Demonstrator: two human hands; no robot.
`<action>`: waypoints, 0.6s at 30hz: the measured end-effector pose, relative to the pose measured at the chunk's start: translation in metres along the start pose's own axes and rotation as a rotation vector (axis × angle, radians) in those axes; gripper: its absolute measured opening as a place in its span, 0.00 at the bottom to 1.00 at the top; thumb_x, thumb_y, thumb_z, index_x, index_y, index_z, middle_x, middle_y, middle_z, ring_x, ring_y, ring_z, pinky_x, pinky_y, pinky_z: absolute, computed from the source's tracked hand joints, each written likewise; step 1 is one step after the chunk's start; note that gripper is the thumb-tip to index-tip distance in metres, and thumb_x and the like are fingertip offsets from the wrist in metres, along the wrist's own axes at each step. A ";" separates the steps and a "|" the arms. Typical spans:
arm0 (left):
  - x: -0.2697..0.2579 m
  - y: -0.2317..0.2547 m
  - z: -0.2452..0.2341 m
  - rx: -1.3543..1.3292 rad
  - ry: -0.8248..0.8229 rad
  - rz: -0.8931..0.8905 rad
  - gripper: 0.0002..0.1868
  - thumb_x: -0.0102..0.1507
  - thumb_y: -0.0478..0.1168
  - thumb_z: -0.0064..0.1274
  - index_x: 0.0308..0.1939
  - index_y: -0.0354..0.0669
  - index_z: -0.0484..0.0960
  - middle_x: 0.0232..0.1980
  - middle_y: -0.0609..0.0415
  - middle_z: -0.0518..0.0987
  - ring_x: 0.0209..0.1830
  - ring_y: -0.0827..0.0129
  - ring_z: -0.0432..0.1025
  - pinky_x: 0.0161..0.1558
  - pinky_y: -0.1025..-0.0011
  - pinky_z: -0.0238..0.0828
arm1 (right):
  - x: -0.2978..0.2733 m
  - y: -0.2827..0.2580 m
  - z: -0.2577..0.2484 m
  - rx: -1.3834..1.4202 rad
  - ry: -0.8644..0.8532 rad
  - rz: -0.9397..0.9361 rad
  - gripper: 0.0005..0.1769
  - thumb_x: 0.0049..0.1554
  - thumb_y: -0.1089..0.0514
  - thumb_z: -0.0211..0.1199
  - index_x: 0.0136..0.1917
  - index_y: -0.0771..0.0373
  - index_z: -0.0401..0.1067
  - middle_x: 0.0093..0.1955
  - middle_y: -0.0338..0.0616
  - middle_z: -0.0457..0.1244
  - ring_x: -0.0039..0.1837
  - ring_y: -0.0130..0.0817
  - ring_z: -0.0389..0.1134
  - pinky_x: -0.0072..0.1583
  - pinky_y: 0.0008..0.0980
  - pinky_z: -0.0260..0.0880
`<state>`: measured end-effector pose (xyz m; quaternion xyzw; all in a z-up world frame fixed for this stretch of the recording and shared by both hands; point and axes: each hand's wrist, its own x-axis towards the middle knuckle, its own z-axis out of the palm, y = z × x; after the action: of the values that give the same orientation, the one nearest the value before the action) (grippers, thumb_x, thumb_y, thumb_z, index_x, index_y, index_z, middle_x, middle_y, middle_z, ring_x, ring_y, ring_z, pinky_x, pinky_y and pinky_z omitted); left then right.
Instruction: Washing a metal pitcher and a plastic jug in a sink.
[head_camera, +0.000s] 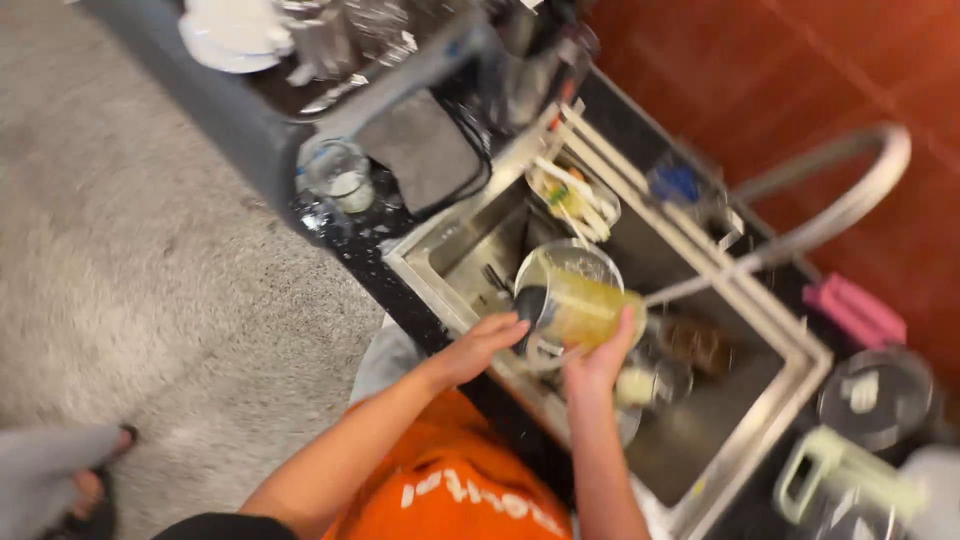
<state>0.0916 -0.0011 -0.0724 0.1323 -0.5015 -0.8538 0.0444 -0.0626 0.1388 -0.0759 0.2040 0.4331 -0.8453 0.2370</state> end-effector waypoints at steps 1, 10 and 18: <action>-0.007 -0.005 -0.002 0.001 0.047 0.035 0.20 0.71 0.46 0.48 0.59 0.37 0.80 0.56 0.64 0.81 0.56 0.79 0.69 0.61 0.78 0.64 | -0.001 0.000 0.008 -0.022 -0.047 0.028 0.32 0.56 0.34 0.60 0.67 0.50 0.69 0.65 0.36 0.67 0.64 0.37 0.68 0.62 0.42 0.71; -0.034 0.046 0.080 0.823 0.536 0.476 0.20 0.58 0.48 0.70 0.36 0.36 0.80 0.33 0.42 0.78 0.34 0.56 0.74 0.38 0.64 0.71 | -0.022 -0.011 0.000 -0.072 -0.257 0.200 0.33 0.61 0.34 0.55 0.69 0.58 0.68 0.66 0.41 0.66 0.65 0.40 0.67 0.64 0.42 0.68; -0.025 0.054 0.148 0.393 0.711 0.223 0.21 0.70 0.50 0.53 0.54 0.34 0.75 0.41 0.46 0.82 0.39 0.63 0.76 0.46 0.71 0.70 | -0.072 -0.049 0.000 -0.054 -0.257 -0.038 0.36 0.58 0.37 0.56 0.71 0.61 0.62 0.69 0.46 0.63 0.68 0.43 0.67 0.68 0.45 0.69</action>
<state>0.0720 0.1026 0.0473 0.3698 -0.6195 -0.6330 0.2807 -0.0332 0.1797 -0.0050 0.0793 0.4255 -0.8569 0.2800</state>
